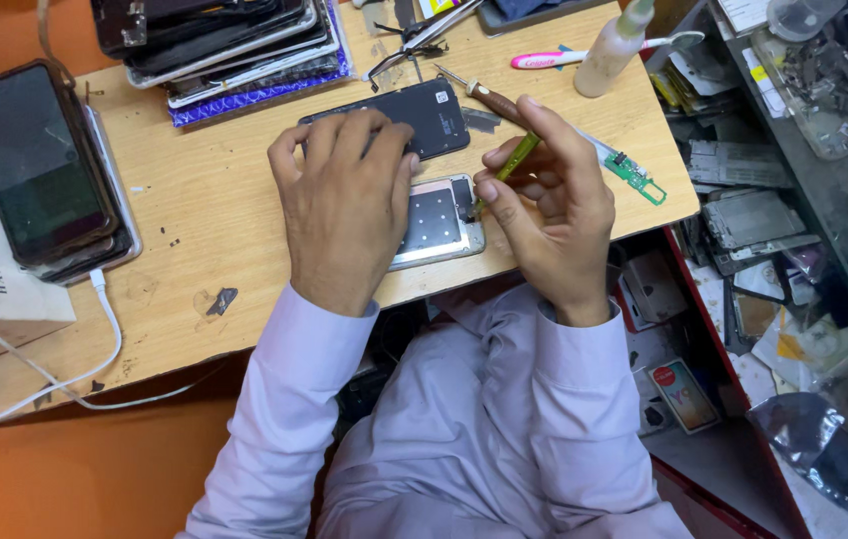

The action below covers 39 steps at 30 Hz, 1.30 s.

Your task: The person uses a screwdriver to remove screws from a disassembled smartphone, then separates the screen from the chassis. They wipe the internal metal frame with a cloth and apply liquid from a small bottle to the surface before wiping again.

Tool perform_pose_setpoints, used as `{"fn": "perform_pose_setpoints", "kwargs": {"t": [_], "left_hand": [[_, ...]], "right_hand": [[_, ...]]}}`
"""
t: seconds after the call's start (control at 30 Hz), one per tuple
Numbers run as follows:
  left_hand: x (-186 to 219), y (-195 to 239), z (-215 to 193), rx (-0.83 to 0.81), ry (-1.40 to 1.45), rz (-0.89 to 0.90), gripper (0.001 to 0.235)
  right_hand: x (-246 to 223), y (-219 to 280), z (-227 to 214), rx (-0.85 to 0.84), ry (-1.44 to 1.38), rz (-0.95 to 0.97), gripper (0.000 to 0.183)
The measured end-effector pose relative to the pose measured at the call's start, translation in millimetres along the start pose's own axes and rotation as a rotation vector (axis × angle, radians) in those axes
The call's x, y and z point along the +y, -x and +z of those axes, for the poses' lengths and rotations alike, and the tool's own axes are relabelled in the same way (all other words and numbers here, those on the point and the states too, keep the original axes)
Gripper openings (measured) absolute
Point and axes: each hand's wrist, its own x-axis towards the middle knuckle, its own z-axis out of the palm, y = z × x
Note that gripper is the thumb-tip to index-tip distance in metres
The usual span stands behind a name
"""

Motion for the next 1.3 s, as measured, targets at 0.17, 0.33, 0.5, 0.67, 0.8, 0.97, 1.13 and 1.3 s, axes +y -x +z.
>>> {"fn": "perform_pose_setpoints", "kwargs": {"t": [0.17,0.33,0.5,0.67,0.8,0.97,1.13,1.3], "left_hand": [[15.1,27.6,-10.5,-0.114,0.124,0.008,0.018],[23.0,42.0,-13.6,-0.145,0.165,0.069,0.039],[23.0,46.6,-8.1,-0.105,0.156,0.046,0.041],[23.7,48.8,-6.5,-0.096,0.166,0.027,0.041],[23.1,50.1,-5.8,-0.111,0.163,0.016,0.041],[23.8,49.8,-5.1,-0.081,0.163,0.018,0.04],[22.5,50.3,-4.7,-0.075,0.157,0.026,0.041],[22.6,51.0,-5.1,-0.07,0.157,0.029,0.043]], "right_hand": [[-6.0,-2.9,-0.7,-0.03,0.026,-0.004,0.058],[-20.1,-3.1,0.6,-0.127,0.051,-0.026,0.051],[-30.9,-7.6,10.3,-0.02,0.347,-0.052,0.036],[-35.1,-14.1,16.6,-0.012,0.235,-0.185,0.031],[-32.3,-10.4,18.3,-0.077,0.11,-0.106,0.02],[-31.0,-8.5,23.2,0.051,0.083,-0.015,0.02],[-32.4,-11.7,24.1,0.028,0.03,-0.006,0.021],[-28.2,-9.6,19.6,-0.084,-0.007,-0.015,0.023]]}}
